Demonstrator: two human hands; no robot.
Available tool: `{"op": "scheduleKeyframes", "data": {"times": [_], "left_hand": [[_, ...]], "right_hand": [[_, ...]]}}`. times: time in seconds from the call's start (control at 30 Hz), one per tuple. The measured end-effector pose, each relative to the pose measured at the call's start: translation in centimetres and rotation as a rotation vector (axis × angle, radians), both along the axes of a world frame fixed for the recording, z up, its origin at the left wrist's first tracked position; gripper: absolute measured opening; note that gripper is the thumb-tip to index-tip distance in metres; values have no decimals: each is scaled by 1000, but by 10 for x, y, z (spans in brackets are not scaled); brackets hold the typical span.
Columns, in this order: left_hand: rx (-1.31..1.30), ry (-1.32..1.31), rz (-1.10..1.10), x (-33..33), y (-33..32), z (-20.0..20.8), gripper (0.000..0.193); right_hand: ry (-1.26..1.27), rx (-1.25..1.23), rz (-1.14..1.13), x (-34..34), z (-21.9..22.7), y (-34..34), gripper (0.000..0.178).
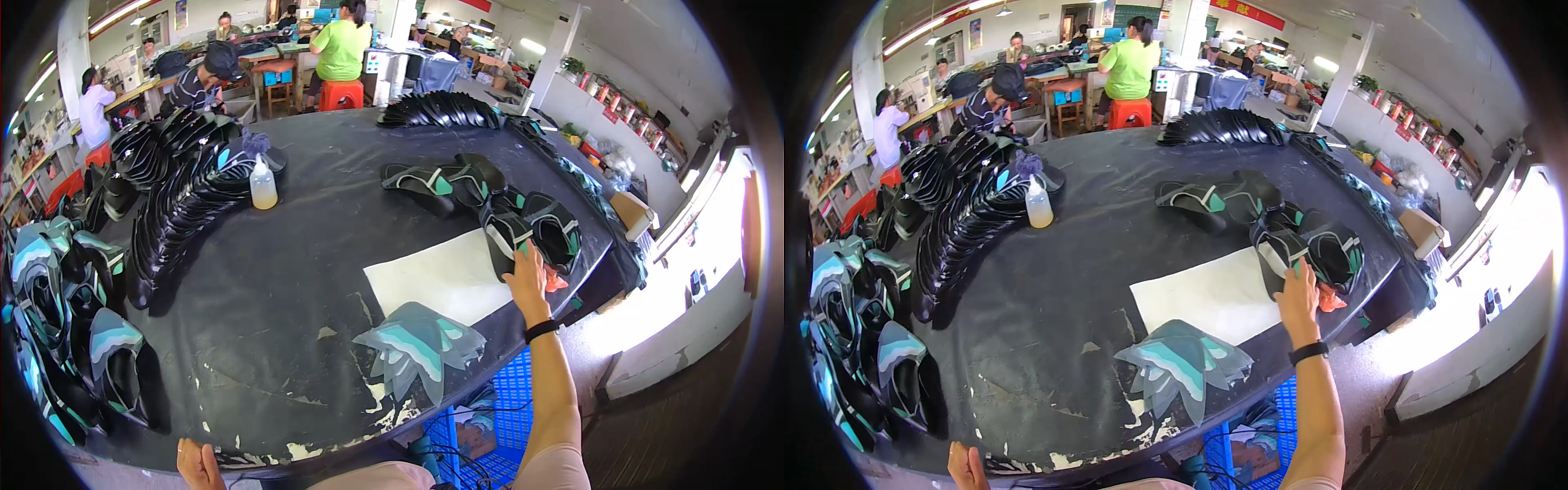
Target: The recorder is assembling or inspecting shoe components on a large workbench in a factory setting.
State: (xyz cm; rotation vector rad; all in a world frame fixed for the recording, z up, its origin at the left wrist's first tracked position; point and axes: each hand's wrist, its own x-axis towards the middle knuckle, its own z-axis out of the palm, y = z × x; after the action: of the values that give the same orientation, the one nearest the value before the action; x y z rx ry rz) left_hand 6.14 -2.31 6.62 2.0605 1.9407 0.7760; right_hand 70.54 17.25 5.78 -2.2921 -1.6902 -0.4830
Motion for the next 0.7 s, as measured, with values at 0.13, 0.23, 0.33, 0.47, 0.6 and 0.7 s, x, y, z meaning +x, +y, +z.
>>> {"op": "scheduleKeyframes", "data": {"times": [0.13,0.23,0.33,0.47,0.6,0.7], "left_hand": [[-189,-142,82,-1,6,0,11],[137,-229,-19,23,18,-4,11],[77,-216,-120,45,33,9,11],[-3,-263,-171,50,40,7,15],[-120,-1036,-98,79,58,-2,59],[-225,-1295,-11,88,70,-1,74]], "right_hand": [[224,133,218,14,-21,4,38],[243,256,321,-60,14,-13,34],[194,289,452,-129,54,-49,30],[307,203,676,-228,68,-92,23],[363,15,905,-305,53,-131,22],[466,-82,1065,-334,30,-144,31]]}}
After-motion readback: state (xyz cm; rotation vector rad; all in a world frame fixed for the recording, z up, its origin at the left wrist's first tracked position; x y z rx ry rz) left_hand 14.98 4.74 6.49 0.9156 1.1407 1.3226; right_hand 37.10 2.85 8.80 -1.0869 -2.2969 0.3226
